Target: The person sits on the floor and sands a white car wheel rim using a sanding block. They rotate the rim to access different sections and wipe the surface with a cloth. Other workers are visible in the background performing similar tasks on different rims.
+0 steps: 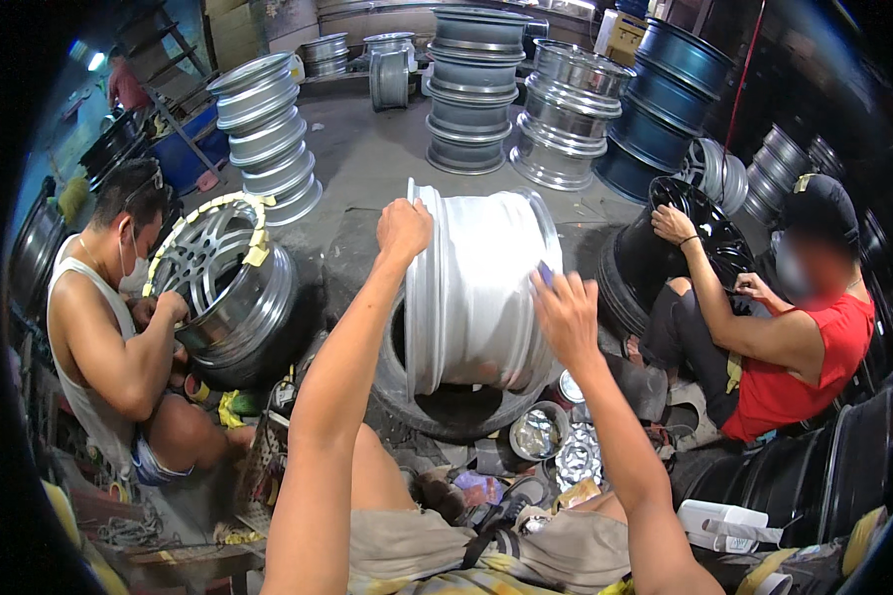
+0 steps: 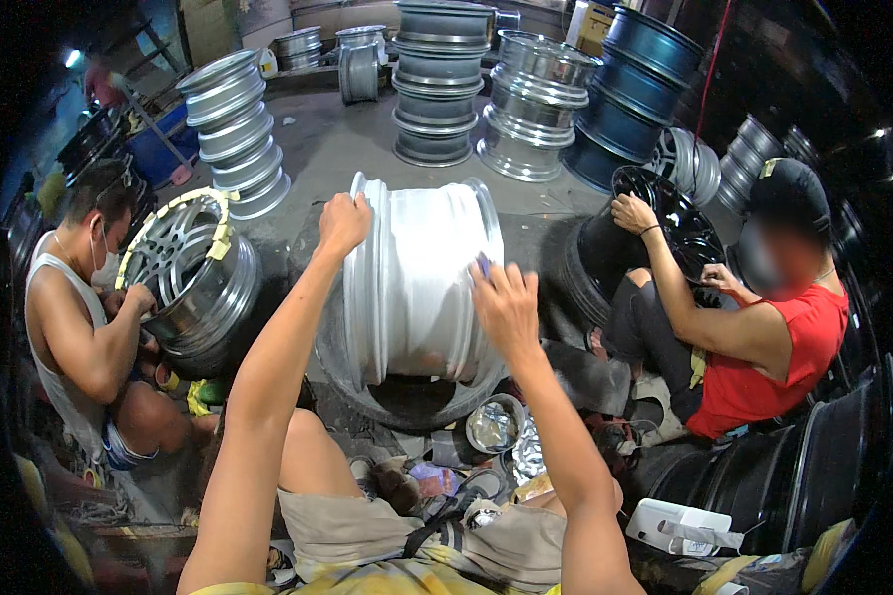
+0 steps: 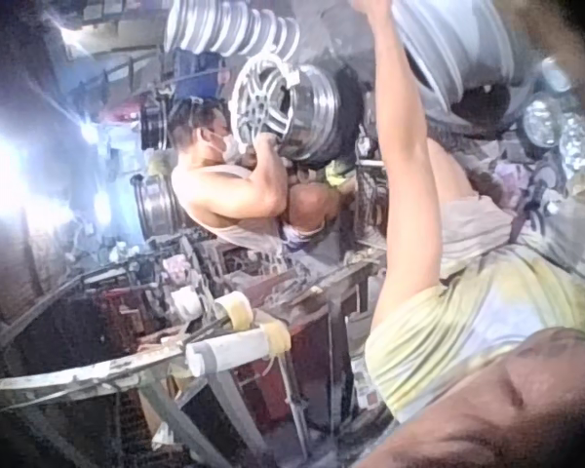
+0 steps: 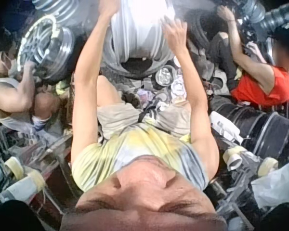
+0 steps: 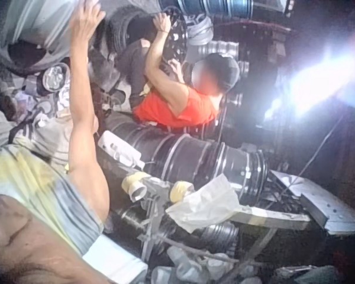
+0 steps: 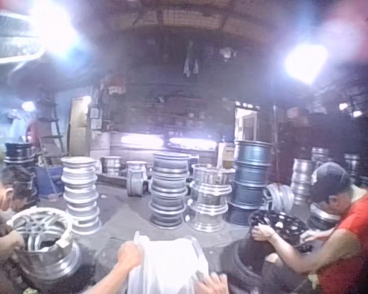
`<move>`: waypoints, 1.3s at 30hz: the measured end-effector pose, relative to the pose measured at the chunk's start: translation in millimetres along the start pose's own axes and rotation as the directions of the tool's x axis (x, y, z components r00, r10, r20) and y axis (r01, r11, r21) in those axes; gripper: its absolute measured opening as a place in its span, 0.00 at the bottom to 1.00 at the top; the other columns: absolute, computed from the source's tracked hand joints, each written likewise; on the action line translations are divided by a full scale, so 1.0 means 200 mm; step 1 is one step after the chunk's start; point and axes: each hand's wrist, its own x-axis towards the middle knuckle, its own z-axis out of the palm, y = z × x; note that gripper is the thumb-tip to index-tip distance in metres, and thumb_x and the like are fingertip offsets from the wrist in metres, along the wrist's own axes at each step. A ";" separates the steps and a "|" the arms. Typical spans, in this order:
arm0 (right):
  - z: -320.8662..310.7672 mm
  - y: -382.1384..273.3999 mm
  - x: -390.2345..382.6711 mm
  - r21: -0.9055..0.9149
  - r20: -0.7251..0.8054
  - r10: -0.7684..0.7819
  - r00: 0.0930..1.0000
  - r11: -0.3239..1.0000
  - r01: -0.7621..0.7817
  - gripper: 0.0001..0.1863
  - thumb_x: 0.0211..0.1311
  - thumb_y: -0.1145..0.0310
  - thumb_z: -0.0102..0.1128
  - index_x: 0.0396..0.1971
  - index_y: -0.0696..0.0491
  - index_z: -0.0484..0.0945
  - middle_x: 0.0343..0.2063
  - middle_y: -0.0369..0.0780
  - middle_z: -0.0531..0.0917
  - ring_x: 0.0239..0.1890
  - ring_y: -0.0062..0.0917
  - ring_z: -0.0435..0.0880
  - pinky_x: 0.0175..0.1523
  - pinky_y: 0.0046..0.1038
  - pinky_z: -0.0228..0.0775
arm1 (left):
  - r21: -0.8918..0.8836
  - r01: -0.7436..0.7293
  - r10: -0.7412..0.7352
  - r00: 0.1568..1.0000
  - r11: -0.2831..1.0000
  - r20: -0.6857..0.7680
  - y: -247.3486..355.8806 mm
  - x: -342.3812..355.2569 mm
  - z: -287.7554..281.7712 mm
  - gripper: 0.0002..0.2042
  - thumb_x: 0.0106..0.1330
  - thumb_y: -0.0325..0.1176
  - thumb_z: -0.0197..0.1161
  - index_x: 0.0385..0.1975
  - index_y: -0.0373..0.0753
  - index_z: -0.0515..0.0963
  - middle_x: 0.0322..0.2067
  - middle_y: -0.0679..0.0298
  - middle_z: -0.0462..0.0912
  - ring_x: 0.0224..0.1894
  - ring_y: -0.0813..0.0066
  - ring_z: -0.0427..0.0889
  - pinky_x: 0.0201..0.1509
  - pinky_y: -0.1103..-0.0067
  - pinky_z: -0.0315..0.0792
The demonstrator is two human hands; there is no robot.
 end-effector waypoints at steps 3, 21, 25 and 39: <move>-0.11 -0.08 -0.24 0.056 0.042 0.021 0.999 0.998 -0.024 0.23 0.59 0.66 0.70 0.56 0.50 0.84 0.34 0.35 0.76 0.40 0.30 0.74 0.45 0.37 0.61 | 0.005 -0.028 0.028 0.999 1.000 -0.017 -0.01 -0.01 0.01 0.21 0.74 0.41 0.55 0.39 0.24 0.86 0.43 0.36 0.87 0.49 0.37 0.86 0.57 0.54 0.77; 0.11 -0.07 0.17 -0.104 -0.059 0.157 0.986 0.981 -0.163 0.18 0.62 0.64 0.67 0.50 0.51 0.86 0.37 0.37 0.78 0.45 0.33 0.75 0.49 0.39 0.63 | 0.003 -0.054 0.054 0.999 0.999 0.004 0.00 0.01 0.03 0.22 0.74 0.42 0.54 0.38 0.24 0.85 0.42 0.36 0.87 0.48 0.35 0.86 0.55 0.53 0.78; 0.11 -0.08 0.19 -0.116 -0.074 0.138 0.988 0.983 -0.146 0.17 0.61 0.64 0.68 0.49 0.53 0.86 0.38 0.36 0.79 0.43 0.31 0.75 0.48 0.39 0.62 | 0.011 -0.034 0.034 0.999 0.999 -0.009 -0.04 0.02 0.00 0.22 0.74 0.41 0.54 0.39 0.24 0.85 0.42 0.36 0.87 0.49 0.35 0.85 0.55 0.53 0.78; 0.03 0.04 0.12 -0.093 0.058 0.019 0.998 0.996 -0.014 0.16 0.61 0.63 0.66 0.47 0.52 0.86 0.39 0.34 0.78 0.45 0.30 0.76 0.49 0.38 0.64 | 0.007 -0.021 0.022 0.999 1.000 -0.031 0.00 -0.01 0.03 0.22 0.74 0.42 0.55 0.37 0.25 0.86 0.41 0.36 0.87 0.48 0.35 0.86 0.55 0.53 0.78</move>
